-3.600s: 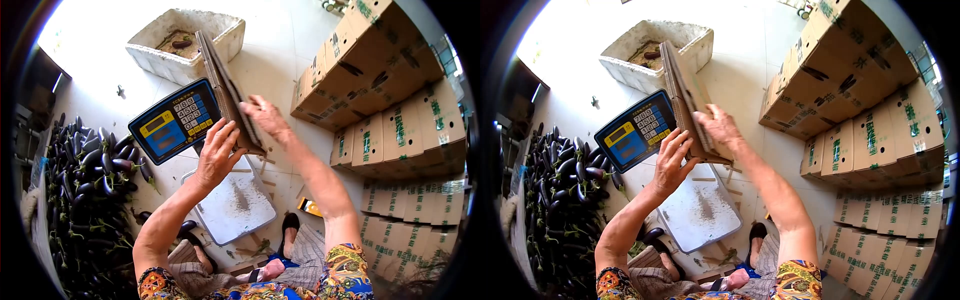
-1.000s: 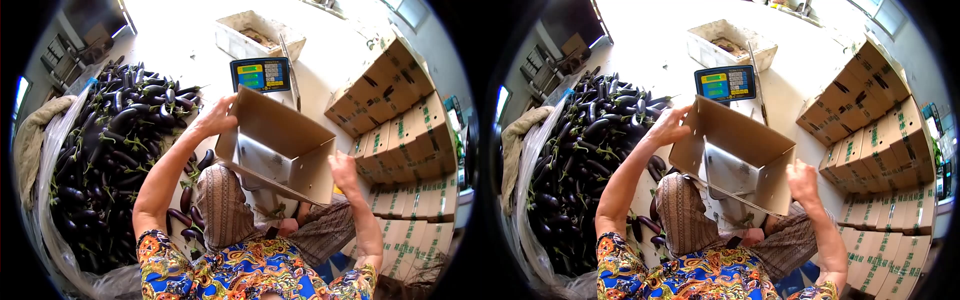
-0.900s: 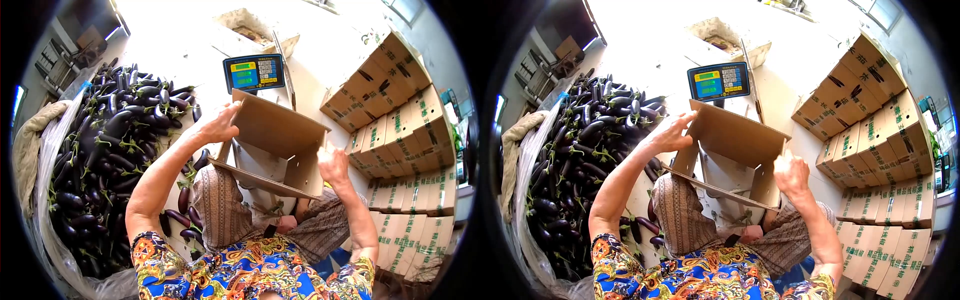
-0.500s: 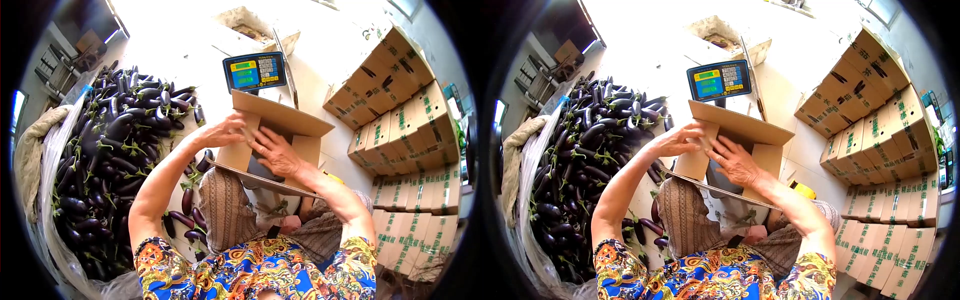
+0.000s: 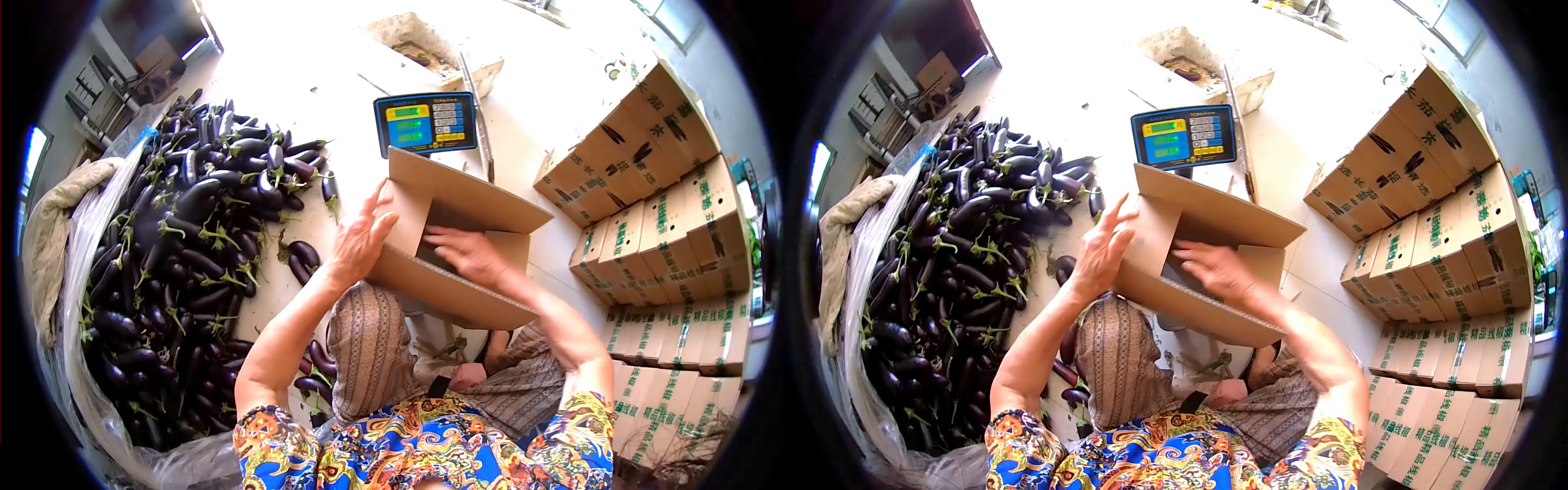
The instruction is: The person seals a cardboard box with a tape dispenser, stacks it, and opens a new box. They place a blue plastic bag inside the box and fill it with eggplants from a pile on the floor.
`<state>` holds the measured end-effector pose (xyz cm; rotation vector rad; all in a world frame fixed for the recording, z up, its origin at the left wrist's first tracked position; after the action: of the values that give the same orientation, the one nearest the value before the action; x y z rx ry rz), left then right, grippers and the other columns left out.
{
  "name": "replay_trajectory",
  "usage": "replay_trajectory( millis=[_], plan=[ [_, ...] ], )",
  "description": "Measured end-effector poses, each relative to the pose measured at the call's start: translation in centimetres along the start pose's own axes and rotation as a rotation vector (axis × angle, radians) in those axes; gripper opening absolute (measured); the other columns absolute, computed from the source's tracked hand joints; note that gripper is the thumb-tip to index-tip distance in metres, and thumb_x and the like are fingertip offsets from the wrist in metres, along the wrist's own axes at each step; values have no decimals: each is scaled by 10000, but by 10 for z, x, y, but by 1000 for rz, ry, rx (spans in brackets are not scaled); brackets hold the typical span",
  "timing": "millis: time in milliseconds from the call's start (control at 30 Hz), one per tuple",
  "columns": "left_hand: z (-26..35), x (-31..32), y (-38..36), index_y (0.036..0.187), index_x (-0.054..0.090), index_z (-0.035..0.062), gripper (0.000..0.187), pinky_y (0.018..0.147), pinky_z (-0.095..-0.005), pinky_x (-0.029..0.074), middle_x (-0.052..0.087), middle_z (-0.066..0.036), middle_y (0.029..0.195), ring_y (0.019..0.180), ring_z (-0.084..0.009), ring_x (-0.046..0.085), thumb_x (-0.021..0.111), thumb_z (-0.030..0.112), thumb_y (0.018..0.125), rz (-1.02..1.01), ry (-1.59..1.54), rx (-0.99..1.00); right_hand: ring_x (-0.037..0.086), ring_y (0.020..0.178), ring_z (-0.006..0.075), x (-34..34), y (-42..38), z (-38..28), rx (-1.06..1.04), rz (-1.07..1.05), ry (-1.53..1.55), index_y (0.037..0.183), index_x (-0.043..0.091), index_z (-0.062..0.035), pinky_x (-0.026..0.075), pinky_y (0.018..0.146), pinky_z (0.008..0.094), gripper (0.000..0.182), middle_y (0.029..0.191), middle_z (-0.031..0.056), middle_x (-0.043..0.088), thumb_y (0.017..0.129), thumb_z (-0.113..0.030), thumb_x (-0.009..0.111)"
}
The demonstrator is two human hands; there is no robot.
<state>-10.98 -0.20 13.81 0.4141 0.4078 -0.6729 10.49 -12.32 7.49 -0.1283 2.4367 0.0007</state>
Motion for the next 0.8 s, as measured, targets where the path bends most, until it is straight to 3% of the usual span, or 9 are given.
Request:
replay_trajectory(
  millis=[100, 233, 300, 467, 500, 567, 633, 733, 800],
  plan=[
    [-61, 23, 11, 1500, 299, 64, 634, 1030, -447, 400, 550, -251, 1321, 1228, -434, 512, 506, 394, 999, 145, 383, 104, 693, 958, 266, -64, -22, -50, 133, 15, 98, 1091, 722, -45, 538, 896, 320, 240, 1024, 138, 729, 921, -193, 640],
    [-86, 39, 12, 1415, 394, -2, 557, 867, -459, 481, 639, -320, 1042, 1003, -491, 614, 501, 361, 1007, 94, 228, -48, 674, 900, 341, -112, -30, -95, -277, 563, -870, 1183, 608, -23, 548, 845, 409, 488, 1108, 178, 665, 835, -340, 738],
    [-87, 35, 17, 1344, 481, -25, 491, 824, -445, 496, 644, -318, 996, 987, -470, 627, 502, 335, 1011, 23, 296, -105, 673, 834, 335, -99, -24, -70, 118, 420, -847, 1126, 601, -22, 556, 765, 401, 529, 984, 184, 668, 797, -403, 762],
    [-85, 21, 9, 1156, 626, 3, 321, 761, -323, 503, 693, -209, 913, 803, -212, 656, 522, 270, 1013, 107, 18, -165, 655, 726, 276, -66, -41, -64, 113, 277, -787, 1117, 612, -38, 543, 661, 381, 609, 840, 136, 637, 754, -507, 748],
    [-95, 22, 8, 1167, 626, 11, 326, 772, -359, 506, 681, -231, 935, 841, -283, 652, 502, 270, 1013, 108, 49, -155, 658, 740, 276, -60, -47, -59, 96, 259, -774, 1144, 602, -41, 543, 653, 380, 626, 844, 140, 635, 763, -520, 736],
    [-112, 26, 9, 1190, 627, 29, 341, 792, -429, 513, 657, -275, 977, 916, -425, 643, 462, 269, 1014, 107, 114, -129, 566, 1157, 386, -31, -52, -59, -146, 230, -819, 1436, 404, -42, 448, 962, 494, 859, 1255, 248, 559, 857, -657, 557],
    [-115, 28, 12, 1220, 596, -11, 354, 820, -405, 523, 665, -238, 1071, 947, -376, 662, 434, 226, 1013, 189, -127, -180, 312, 1409, 385, -7, -60, -41, -29, 211, -792, 1491, 344, -53, 240, 1114, 497, 899, 1503, 256, 339, 878, -697, 472],
    [-116, 29, 2, 1313, 514, -37, 418, 944, -374, 486, 656, -190, 1156, 1090, -329, 625, 390, 242, 1028, 242, -581, -589, 228, 1457, 356, -2, -62, -32, 11, 157, -784, 1508, 319, -59, 176, 1131, 465, 899, 1580, 204, 231, 891, -703, 432],
    [-110, 19, 18, 1346, 483, -43, 481, 1006, -366, 440, 621, -213, 1226, 1168, -340, 579, 392, 311, 1033, 212, -339, -317, 245, 1451, 354, -3, -61, -32, -12, 171, -799, 1504, 323, -56, 189, 1127, 469, 888, 1577, 176, 262, 896, -695, 427]
  ],
)
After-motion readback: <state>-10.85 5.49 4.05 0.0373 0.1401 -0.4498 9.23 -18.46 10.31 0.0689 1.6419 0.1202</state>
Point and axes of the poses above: each hand's wrist, its own y-axis towards the middle knuckle, its own x-axis out of the palm, z = x × y, the point moved 2 cm from there along y, towards the middle knuckle
